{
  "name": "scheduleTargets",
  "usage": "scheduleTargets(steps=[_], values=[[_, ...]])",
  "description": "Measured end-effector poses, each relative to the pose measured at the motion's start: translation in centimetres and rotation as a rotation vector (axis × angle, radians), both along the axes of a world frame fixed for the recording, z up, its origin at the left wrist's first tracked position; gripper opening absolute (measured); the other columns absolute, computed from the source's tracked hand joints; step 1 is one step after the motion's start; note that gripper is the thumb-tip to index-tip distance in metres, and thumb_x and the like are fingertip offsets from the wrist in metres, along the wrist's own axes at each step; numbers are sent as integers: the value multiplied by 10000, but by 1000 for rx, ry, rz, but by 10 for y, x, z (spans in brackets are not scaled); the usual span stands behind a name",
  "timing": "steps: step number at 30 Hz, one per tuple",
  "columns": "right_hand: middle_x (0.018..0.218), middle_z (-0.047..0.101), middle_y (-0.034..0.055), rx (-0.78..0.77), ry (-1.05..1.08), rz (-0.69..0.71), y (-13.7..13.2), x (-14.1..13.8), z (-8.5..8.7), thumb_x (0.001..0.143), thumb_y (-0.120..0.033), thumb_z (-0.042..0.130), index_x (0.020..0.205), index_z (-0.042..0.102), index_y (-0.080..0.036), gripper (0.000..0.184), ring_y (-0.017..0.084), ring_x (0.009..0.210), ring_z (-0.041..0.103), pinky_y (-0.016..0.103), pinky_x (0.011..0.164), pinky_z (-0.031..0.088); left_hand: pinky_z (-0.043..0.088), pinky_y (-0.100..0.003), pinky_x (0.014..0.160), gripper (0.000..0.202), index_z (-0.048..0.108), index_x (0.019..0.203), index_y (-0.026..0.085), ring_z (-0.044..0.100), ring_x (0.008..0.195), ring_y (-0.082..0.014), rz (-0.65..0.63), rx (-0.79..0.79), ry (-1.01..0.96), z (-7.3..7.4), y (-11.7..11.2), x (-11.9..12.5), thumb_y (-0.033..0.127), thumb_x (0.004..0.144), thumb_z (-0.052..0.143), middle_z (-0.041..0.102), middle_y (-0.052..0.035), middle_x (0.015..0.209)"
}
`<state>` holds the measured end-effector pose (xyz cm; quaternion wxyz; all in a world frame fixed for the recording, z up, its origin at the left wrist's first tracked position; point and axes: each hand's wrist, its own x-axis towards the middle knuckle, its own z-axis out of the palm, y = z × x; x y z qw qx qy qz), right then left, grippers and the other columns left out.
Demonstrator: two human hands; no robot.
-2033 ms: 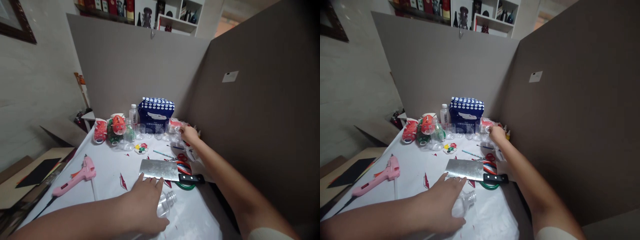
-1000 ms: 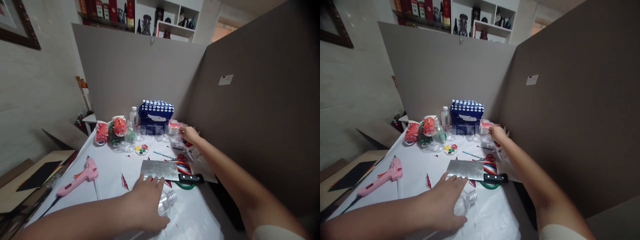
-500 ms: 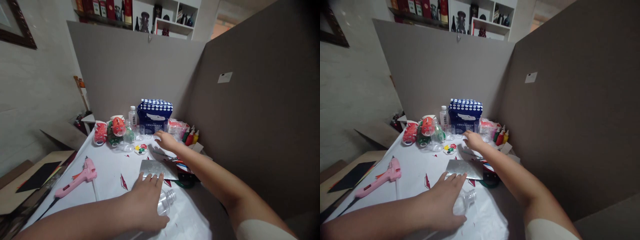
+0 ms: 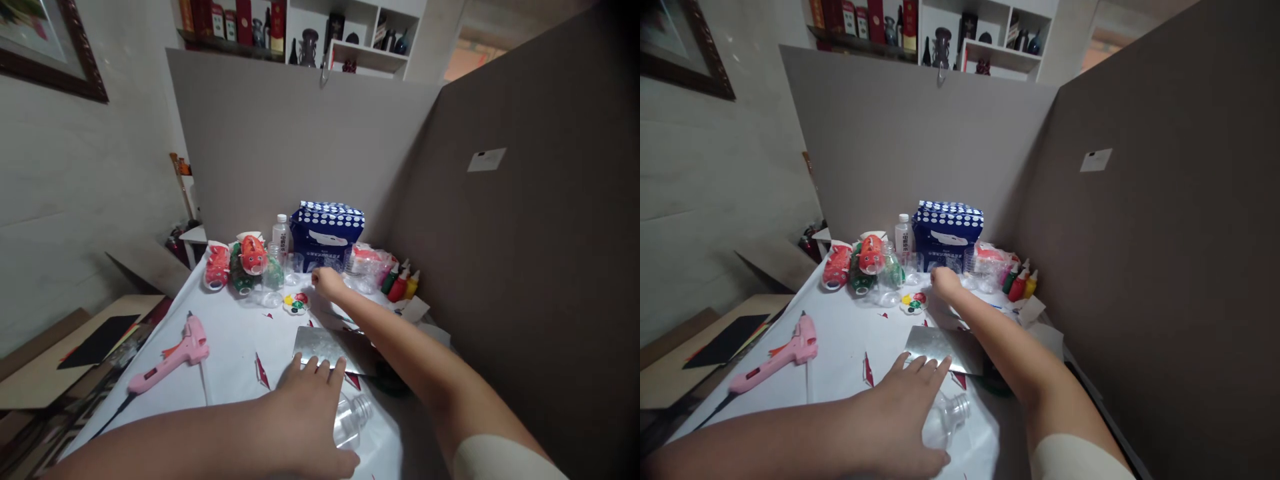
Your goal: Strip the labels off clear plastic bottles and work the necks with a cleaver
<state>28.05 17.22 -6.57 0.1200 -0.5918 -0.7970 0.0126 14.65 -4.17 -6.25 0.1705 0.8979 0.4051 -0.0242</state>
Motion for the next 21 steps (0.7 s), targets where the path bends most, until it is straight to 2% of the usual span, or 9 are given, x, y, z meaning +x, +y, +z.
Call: scheduleTargets(steps=[4, 7, 9, 12, 14, 17, 21], values=[[1148, 598, 70, 171, 52, -3, -26, 36, 26, 906, -341, 543, 1144, 572, -178, 290, 186, 949, 606, 390, 803, 523, 107, -605, 1110, 1108, 74, 1498, 128, 249, 1374, -404, 7, -21, 11, 3, 0, 2, 664, 638, 522, 312, -240, 1481], [1141, 599, 68, 341, 76, -88, -45, 81, 47, 912, -342, 530, 1122, 582, -183, 268, 186, 960, 597, 400, 826, 509, 103, -593, 1119, 1096, 103, 1497, 119, 251, 1373, -404, 5, -33, 15, 6, -1, 2, 638, 636, 540, 314, -233, 1483], [1138, 598, 66, 433, 85, -170, -53, 110, 53, 919, -339, 516, 1113, 584, -188, 255, 186, 963, 592, 400, 835, 502, 102, -584, 1125, 1078, 129, 1495, 115, 261, 1369, -402, 9, -40, 18, 9, -2, 3, 624, 640, 544, 330, -223, 1478], [1096, 613, 60, 481, 75, -253, -58, 142, 46, 917, -336, 522, 1078, 597, -179, 236, 179, 937, 599, 391, 819, 507, 112, -581, 1126, 1052, 156, 1492, 110, 278, 1362, -399, 21, -42, 20, 15, -4, 3, 599, 646, 546, 352, -212, 1470], [1085, 620, 58, 467, 60, -275, -56, 152, 37, 913, -336, 530, 1073, 600, -175, 237, 173, 919, 607, 383, 804, 515, 124, -578, 1125, 1040, 167, 1490, 108, 291, 1356, -395, 20, -43, 24, 18, -5, 3, 580, 647, 550, 361, -208, 1467], [1121, 611, 64, 428, 38, -280, -49, 153, 26, 913, -336, 532, 1103, 592, -182, 252, 175, 933, 607, 383, 806, 520, 132, -576, 1123, 1034, 174, 1488, 104, 311, 1347, -394, 9, -45, 38, 22, -6, 4, 570, 647, 553, 355, -213, 1468], [1153, 600, 70, 385, 16, -306, -37, 146, 22, 914, -339, 530, 1122, 586, -190, 262, 182, 956, 601, 392, 822, 516, 132, -567, 1126, 1019, 180, 1489, 121, 323, 1346, -378, 11, -47, 36, 23, -7, 3, 580, 655, 547, 355, -208, 1471]])
